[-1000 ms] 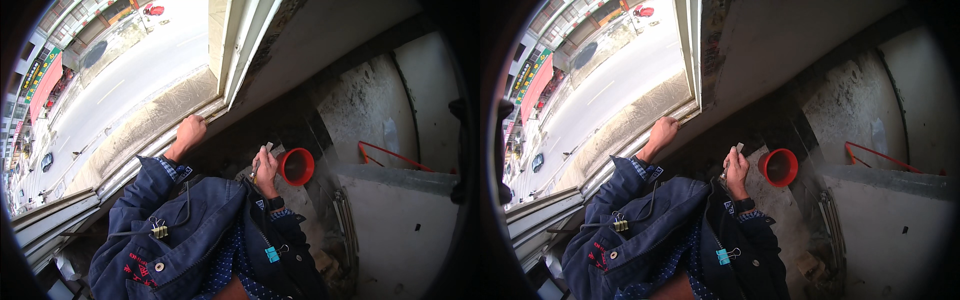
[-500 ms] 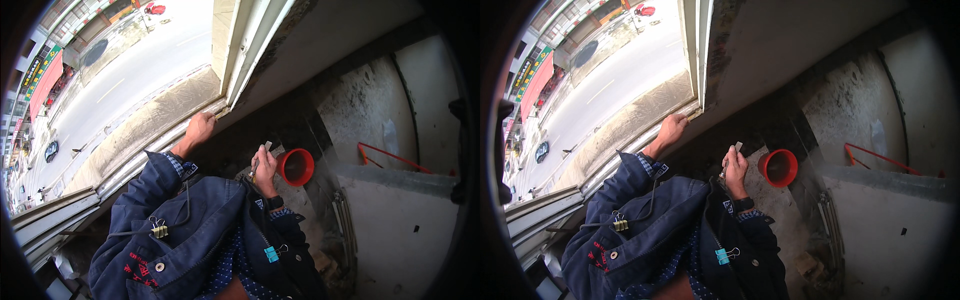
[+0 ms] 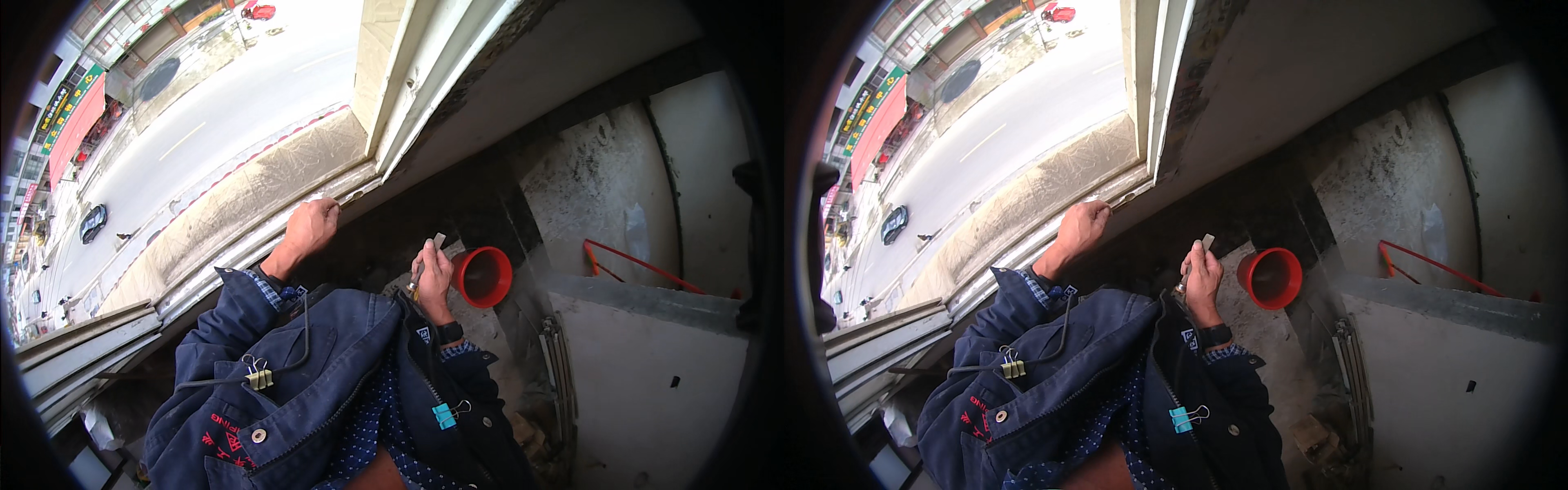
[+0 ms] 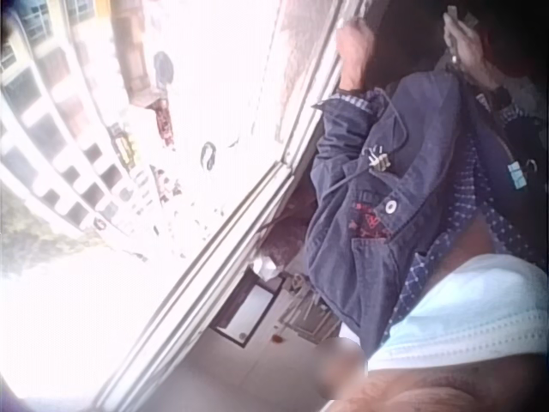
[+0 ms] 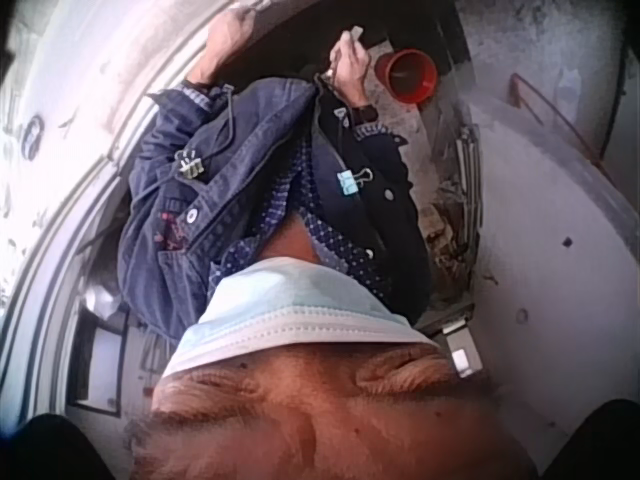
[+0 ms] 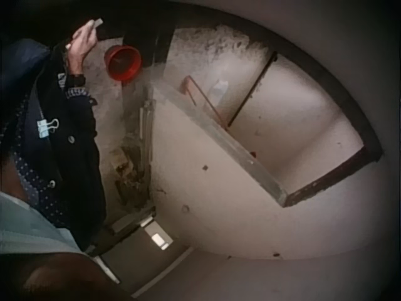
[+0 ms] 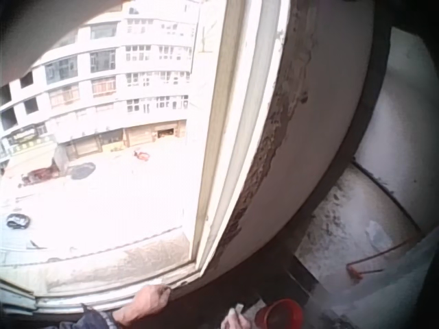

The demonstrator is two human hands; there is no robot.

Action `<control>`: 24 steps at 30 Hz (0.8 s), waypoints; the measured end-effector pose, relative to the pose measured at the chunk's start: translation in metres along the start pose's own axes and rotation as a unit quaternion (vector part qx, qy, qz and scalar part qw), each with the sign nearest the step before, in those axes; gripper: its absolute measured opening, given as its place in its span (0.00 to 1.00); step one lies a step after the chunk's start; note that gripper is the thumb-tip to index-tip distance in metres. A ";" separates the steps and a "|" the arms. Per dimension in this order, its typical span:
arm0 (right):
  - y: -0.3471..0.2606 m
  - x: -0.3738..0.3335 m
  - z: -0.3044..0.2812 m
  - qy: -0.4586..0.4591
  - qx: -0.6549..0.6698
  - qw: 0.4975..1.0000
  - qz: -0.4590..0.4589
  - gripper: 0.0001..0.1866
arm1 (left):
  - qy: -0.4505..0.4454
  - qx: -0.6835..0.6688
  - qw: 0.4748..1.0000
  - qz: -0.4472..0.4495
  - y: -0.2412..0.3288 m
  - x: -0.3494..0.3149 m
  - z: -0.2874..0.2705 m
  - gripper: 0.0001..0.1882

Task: The person applies a white sealant along the window frame using a small brush and a putty knife. They spread the material evenly along the joint, occasionally smoothing it with the putty knife. The work is performed on an upper-floor window overlooking a street.

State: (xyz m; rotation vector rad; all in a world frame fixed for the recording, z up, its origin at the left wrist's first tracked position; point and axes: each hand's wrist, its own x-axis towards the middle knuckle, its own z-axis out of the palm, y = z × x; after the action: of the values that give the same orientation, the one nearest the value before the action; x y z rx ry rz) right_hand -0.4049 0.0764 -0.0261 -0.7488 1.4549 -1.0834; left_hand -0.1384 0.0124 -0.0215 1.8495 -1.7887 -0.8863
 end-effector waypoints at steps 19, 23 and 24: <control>0.008 0.002 0.000 0.014 0.007 1.000 -0.002 0.24 | -0.026 -0.018 1.000 0.000 0.011 0.071 0.046 0.16; 0.006 0.001 0.006 0.007 0.000 1.000 0.000 0.23 | -0.037 -0.060 0.997 0.009 0.002 0.053 0.032 0.15; 0.005 0.000 0.007 0.007 0.002 1.000 0.002 0.23 | -0.029 -0.058 0.998 0.015 0.000 0.046 0.028 0.15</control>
State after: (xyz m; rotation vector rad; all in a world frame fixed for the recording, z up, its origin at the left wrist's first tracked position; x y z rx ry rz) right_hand -0.3979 0.0769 -0.0309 -0.7360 1.4643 -1.0897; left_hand -0.1593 -0.0294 -0.0483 1.7381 -1.7547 -1.0187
